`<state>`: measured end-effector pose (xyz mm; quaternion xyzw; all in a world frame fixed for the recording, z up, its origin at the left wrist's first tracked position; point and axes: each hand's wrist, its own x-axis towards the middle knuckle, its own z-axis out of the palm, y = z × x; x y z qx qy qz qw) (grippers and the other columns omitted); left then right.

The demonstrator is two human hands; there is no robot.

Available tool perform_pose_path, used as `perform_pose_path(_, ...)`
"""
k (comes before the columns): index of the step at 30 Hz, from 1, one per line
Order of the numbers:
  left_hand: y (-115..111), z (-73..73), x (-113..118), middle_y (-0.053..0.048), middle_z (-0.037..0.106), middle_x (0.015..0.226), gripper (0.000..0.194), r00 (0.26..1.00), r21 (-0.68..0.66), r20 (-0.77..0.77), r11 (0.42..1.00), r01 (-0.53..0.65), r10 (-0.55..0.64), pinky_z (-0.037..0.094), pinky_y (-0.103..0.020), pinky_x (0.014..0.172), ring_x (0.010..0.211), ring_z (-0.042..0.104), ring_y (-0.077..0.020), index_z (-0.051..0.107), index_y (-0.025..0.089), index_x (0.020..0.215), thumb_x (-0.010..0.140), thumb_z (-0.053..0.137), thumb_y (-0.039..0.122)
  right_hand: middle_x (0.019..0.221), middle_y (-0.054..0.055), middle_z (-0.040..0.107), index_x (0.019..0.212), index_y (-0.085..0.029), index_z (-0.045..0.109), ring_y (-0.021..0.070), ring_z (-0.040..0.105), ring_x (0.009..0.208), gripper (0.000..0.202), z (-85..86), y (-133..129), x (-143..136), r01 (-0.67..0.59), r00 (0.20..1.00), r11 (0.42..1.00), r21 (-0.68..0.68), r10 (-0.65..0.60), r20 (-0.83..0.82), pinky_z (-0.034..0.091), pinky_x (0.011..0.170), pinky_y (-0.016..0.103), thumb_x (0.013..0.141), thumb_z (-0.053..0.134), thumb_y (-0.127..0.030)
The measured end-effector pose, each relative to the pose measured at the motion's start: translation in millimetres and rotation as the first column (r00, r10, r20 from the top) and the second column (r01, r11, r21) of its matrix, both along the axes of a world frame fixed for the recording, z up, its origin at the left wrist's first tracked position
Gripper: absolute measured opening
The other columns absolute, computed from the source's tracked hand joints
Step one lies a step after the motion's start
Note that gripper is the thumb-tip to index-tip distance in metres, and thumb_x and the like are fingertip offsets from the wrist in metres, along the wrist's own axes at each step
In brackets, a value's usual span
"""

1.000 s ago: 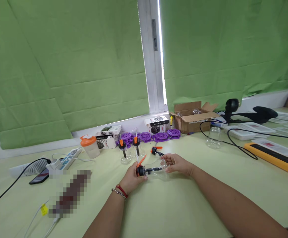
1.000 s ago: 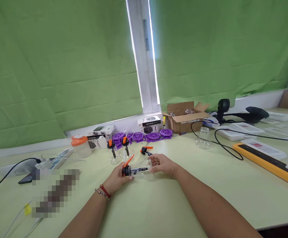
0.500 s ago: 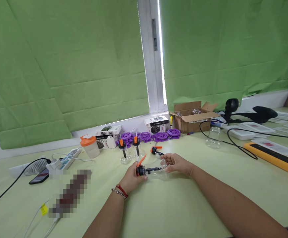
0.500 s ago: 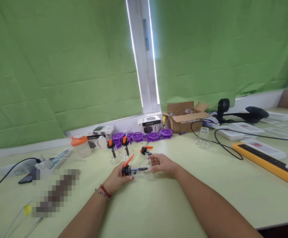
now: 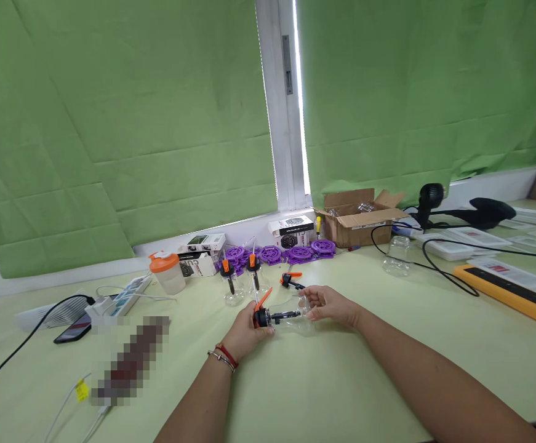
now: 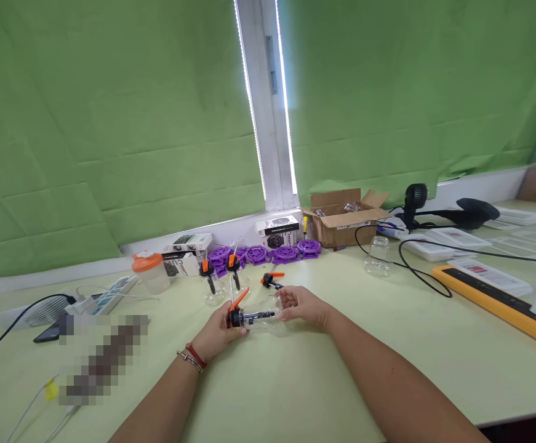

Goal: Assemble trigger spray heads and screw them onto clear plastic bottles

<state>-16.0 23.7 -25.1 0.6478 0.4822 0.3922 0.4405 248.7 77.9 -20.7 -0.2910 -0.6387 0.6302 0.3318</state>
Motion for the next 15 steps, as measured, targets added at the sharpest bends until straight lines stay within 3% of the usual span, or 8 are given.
perform_pose_path(15, -3.1, 5.9, 3.2, 0.005, 0.044, 0.077, 0.036, 1.000, -0.025, 0.015, 0.999, 0.023, -0.022, 0.037, -0.024, 0.066, 0.070, 0.044, -0.0097, 0.046, 0.017, 0.084, 0.060, 0.072, 0.024, 0.097, 0.008, 0.063, 0.108, -0.014, 0.056, 0.0195, 0.059, 0.088, 0.062, 0.2, -0.5, 1.0, 0.011, 1.000, 1.000, 0.022, -0.011, 0.025, 0.049, 0.079, 0.036, 0.053, 0.082, -0.030)
